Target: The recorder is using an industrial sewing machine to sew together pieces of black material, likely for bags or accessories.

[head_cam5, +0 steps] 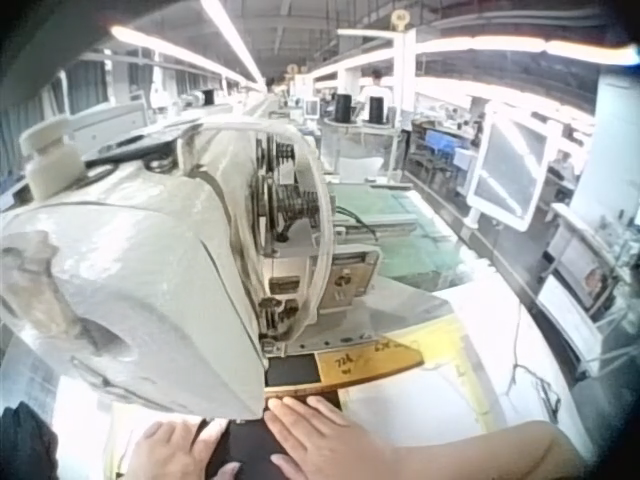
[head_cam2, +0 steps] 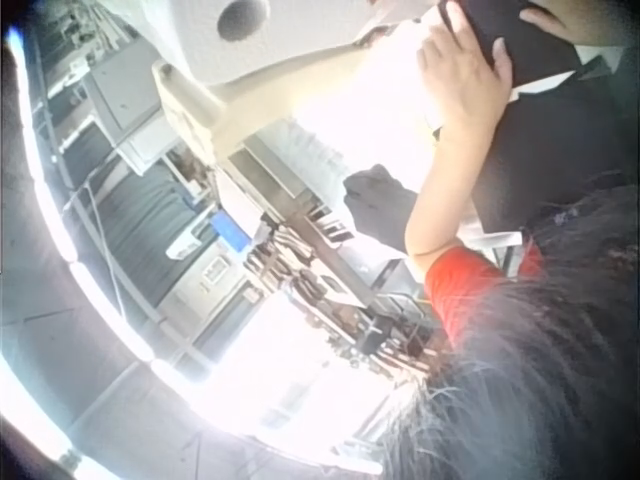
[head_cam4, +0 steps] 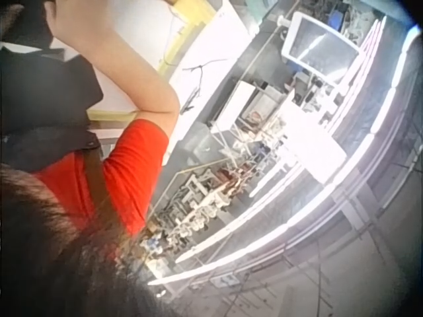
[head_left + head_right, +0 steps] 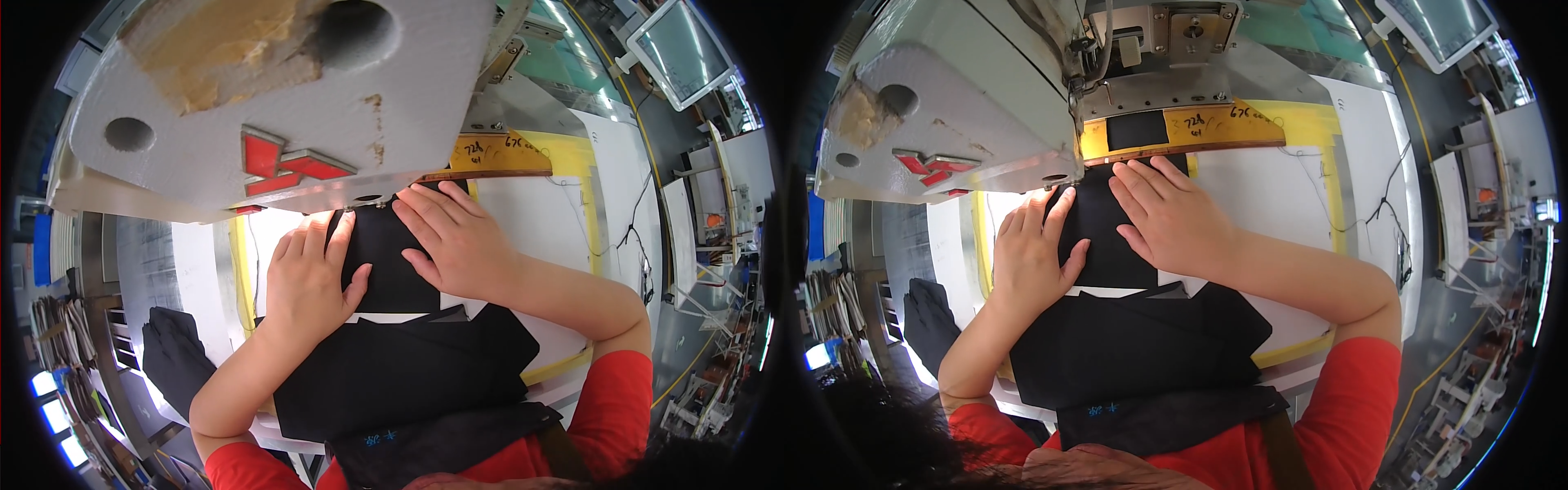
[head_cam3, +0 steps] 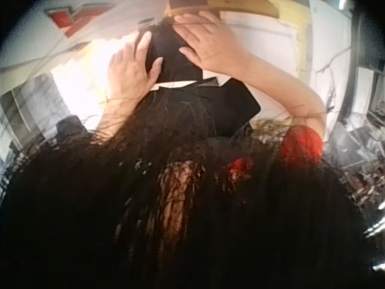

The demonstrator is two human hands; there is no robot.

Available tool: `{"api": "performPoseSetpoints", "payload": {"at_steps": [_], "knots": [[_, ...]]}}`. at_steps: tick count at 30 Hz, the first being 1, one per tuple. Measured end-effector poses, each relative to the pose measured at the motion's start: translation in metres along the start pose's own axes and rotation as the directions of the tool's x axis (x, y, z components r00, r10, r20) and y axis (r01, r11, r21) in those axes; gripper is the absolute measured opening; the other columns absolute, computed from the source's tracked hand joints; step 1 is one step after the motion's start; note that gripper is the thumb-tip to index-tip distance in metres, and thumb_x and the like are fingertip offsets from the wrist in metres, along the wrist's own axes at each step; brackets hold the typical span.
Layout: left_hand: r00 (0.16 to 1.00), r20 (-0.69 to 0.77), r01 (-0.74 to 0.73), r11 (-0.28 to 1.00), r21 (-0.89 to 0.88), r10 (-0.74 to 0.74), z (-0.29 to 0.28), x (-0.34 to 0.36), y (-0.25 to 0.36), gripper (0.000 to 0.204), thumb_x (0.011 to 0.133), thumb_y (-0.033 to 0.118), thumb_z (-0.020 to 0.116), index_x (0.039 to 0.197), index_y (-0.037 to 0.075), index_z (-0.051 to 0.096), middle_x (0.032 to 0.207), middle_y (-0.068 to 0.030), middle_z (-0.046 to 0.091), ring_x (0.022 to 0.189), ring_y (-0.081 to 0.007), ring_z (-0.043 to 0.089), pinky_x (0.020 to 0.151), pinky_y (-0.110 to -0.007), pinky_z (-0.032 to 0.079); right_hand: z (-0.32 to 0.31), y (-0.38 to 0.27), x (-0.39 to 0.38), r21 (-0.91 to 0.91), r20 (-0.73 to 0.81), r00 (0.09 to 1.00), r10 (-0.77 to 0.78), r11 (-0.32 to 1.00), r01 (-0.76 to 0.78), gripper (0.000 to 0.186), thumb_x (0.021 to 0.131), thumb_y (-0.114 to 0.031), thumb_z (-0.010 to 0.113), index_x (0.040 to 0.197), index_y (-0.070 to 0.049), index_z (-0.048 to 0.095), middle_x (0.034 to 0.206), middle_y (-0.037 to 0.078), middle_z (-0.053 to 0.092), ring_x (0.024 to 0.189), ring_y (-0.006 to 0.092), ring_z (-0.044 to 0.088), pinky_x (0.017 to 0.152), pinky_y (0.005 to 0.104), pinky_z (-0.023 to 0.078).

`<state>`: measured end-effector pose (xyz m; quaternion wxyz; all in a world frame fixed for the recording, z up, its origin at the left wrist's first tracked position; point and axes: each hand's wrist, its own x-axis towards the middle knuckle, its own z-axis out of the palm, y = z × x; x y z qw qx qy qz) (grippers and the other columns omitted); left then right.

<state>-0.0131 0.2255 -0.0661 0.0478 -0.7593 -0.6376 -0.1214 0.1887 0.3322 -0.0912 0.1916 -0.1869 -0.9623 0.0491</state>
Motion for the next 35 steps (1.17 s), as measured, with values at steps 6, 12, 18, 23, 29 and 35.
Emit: {"api": "performPoseSetpoints", "payload": {"at_steps": [6, 12, 18, 23, 29, 35], "knots": [[0.999, -0.019, 0.039, 0.999, -0.008, -0.039, -0.012, -0.006, 0.000, 0.054, 0.076, 0.024, 0.070, 0.123, 0.003, 0.054, 0.119, -0.0177, 0.054, 0.102, -0.0341, 0.057, 0.089, -0.041, 0.045, -0.004, -0.006, 0.002, 0.000, -0.050, 0.997, -0.051, 0.999, 0.051, 0.050, 0.083, -0.027, 0.065, 0.123, 0.001, 0.055, 0.122, 0.015, 0.055, 0.115, 0.0273, 0.053, 0.107, 0.0441, 0.035], [0.997, -0.036, 0.062, 0.998, 0.003, -0.062, -0.018, -0.006, 0.002, 0.054, 0.074, 0.021, 0.071, 0.123, 0.003, 0.054, 0.121, -0.0174, 0.054, 0.100, -0.0339, 0.058, 0.089, -0.041, 0.045, -0.008, -0.002, 0.000, 0.008, -0.080, 0.994, -0.072, 0.997, 0.072, 0.048, 0.083, -0.027, 0.065, 0.121, 0.001, 0.055, 0.115, 0.015, 0.056, 0.110, 0.0284, 0.054, 0.105, 0.0459, 0.035], [0.994, -0.016, 0.106, 0.994, 0.027, -0.106, -0.017, -0.005, 0.005, 0.050, 0.076, 0.023, 0.071, 0.118, 0.001, 0.054, 0.125, -0.0194, 0.052, 0.112, -0.0360, 0.056, 0.090, -0.042, 0.046, -0.013, 0.009, -0.006, 0.012, -0.080, 0.994, -0.078, 0.997, 0.080, 0.049, 0.083, -0.026, 0.066, 0.121, 0.001, 0.054, 0.111, 0.015, 0.057, 0.106, 0.0284, 0.055, 0.104, 0.0462, 0.037], [0.993, 0.010, 0.120, 0.992, 0.028, -0.120, -0.021, -0.001, 0.004, 0.051, 0.077, 0.023, 0.071, 0.119, 0.001, 0.054, 0.127, -0.0195, 0.051, 0.114, -0.0357, 0.055, 0.094, -0.043, 0.045, -0.016, 0.014, -0.005, 0.029, -0.098, 0.992, -0.084, 0.996, 0.087, 0.049, 0.083, -0.026, 0.066, 0.122, 0.001, 0.053, 0.110, 0.015, 0.056, 0.104, 0.0284, 0.056, 0.104, 0.0461, 0.037], [0.997, 0.013, 0.078, 0.992, 0.095, -0.080, -0.023, 0.002, 0.013, 0.052, 0.080, 0.026, 0.070, 0.124, 0.004, 0.053, 0.127, -0.0155, 0.052, 0.120, -0.0321, 0.050, 0.104, -0.044, 0.035, -0.027, 0.015, -0.023, -0.062, -0.042, 0.997, -0.064, 0.996, 0.061, 0.051, 0.082, -0.029, 0.067, 0.121, 0.001, 0.056, 0.125, 0.013, 0.054, 0.119, 0.0276, 0.051, 0.107, 0.0490, 0.033], [0.999, 0.048, -0.024, 0.998, -0.051, 0.027, 0.001, 0.022, 0.039, 0.059, 0.081, 0.032, 0.071, 0.130, 0.007, 0.052, 0.132, -0.0136, 0.050, 0.117, -0.0324, 0.048, 0.107, -0.042, 0.032, -0.029, 0.020, -0.030, -0.034, -0.004, 1.000, 0.011, 0.999, -0.011, 0.053, 0.079, -0.032, 0.069, 0.121, 0.000, 0.058, 0.134, 0.013, 0.051, 0.128, 0.0256, 0.046, 0.111, 0.0496, 0.026]]}}
